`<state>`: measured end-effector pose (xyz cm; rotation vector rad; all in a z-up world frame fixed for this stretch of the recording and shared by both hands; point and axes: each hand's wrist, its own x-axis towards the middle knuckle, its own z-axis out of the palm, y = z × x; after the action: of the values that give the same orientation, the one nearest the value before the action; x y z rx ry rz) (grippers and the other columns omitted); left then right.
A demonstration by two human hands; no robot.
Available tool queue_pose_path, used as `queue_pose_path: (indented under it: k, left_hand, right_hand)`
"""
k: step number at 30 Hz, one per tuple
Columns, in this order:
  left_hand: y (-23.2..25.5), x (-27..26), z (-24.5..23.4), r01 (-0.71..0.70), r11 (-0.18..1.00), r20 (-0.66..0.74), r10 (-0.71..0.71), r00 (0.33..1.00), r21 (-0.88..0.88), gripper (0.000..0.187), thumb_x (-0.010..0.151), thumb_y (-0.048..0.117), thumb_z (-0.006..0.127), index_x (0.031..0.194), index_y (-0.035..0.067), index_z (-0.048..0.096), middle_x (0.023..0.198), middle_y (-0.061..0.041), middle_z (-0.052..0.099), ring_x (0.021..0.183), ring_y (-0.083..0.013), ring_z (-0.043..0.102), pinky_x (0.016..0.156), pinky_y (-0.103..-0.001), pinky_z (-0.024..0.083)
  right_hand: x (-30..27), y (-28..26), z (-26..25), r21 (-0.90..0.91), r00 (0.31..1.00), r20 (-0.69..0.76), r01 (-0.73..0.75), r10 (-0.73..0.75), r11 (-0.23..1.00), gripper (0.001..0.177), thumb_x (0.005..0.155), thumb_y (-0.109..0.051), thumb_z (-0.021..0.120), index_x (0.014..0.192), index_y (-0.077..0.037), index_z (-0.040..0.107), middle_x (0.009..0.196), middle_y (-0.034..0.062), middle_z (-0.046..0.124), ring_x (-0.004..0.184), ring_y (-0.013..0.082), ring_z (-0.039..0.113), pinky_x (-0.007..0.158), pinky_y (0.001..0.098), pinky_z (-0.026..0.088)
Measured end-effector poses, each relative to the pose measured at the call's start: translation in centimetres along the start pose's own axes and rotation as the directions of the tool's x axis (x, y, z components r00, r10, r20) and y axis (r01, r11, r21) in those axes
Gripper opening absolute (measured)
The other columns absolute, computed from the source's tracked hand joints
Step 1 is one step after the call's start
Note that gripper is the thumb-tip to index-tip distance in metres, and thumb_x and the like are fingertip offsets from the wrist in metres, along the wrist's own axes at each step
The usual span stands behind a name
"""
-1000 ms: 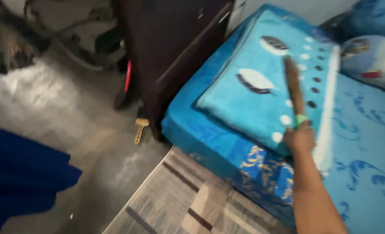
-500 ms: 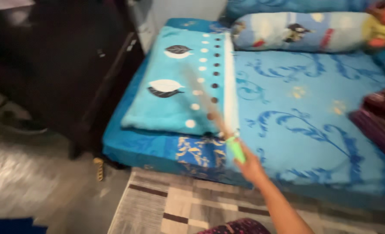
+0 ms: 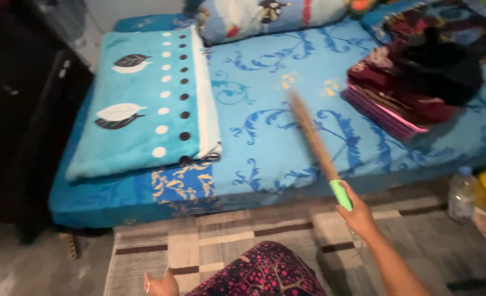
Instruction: The person sweeps the floor using a broom and then moves a small bag from the floor to a shelf.
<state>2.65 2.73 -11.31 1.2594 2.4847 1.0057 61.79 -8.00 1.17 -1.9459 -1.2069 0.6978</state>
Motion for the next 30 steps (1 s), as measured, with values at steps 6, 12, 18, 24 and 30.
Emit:
queue_pose_path:
  k: [6, 12, 18, 24, 30]
  left_hand:
    - [9.8, -1.9, 3.6, -0.314, 0.934, 0.156, 0.34, 0.927, -0.17, 0.092, 0.083, 0.029, 0.079, 0.153, -0.012, 0.036, 0.153, -0.035, 0.042, 0.146, -0.0476, 0.037, 0.122, -0.052, 0.031]
    - [23.4, -6.5, 4.9, -0.623, 0.714, 0.285, 0.699, 0.656, -0.319, 0.085, 0.086, 0.024, 0.073, 0.154, -0.006, 0.032, 0.159, -0.032, 0.034, 0.149, -0.0445, 0.031, 0.122, -0.048, 0.027]
    - [35.1, -17.6, 9.0, -0.693, 0.521, 0.437, 0.841, 0.319, -0.498, 0.086, 0.088, 0.023, 0.071, 0.156, -0.006, 0.028, 0.158, -0.031, 0.035, 0.149, -0.0434, 0.031, 0.121, -0.047, 0.027]
    - [35.8, -27.8, 12.8, -0.688, 0.452, 0.635, 0.772, -0.017, -0.568, 0.09, 0.084, 0.025, 0.072, 0.158, 0.0, 0.026, 0.159, -0.03, 0.031, 0.149, -0.0422, 0.029, 0.12, -0.046, 0.028]
    - [33.1, -32.8, 16.2, -0.714, 0.448, 0.745, 0.65, -0.154, -0.538, 0.091, 0.084, 0.026, 0.074, 0.157, 0.002, 0.025, 0.159, -0.027, 0.03, 0.148, -0.0427, 0.03, 0.119, -0.048, 0.029]
  right_hand:
    - [-8.7, 6.0, 0.2, 0.087, 0.934, 0.289, 0.195, -0.212, 0.977, 0.084, 0.07, -0.001, 0.069, 0.149, -0.021, 0.05, 0.131, 0.0169, 0.069, 0.113, 0.0277, 0.07, 0.091, 0.0376, 0.053]
    - [-14.6, 15.0, 1.4, 0.468, 0.777, -0.126, -0.501, 0.616, 0.728, 0.093, 0.087, -0.009, 0.068, 0.169, -0.032, 0.032, 0.109, 0.0305, 0.069, 0.093, 0.0479, 0.066, 0.078, 0.0537, 0.059]
    - [-26.7, 22.4, 0.2, 0.055, 0.845, -0.387, -0.38, 0.37, 0.923, 0.065, 0.078, -0.021, 0.077, 0.138, -0.012, 0.055, 0.101, 0.0196, 0.075, 0.093, 0.0315, 0.071, 0.078, 0.0423, 0.057]
    - [-33.0, 31.2, -3.2, 0.609, 0.107, -0.44, -0.694, 0.892, 0.384, 0.038, 0.096, -0.031, 0.074, 0.111, 0.004, 0.067, 0.083, 0.0196, 0.072, 0.067, 0.0279, 0.069, 0.061, 0.045, 0.054]
    - [-33.9, 29.5, 5.7, 0.226, 0.616, -0.35, -0.675, 0.705, 0.702, 0.061, 0.077, -0.021, 0.079, 0.132, -0.01, 0.056, 0.109, 0.021, 0.067, 0.098, 0.0342, 0.065, 0.084, 0.0467, 0.052]
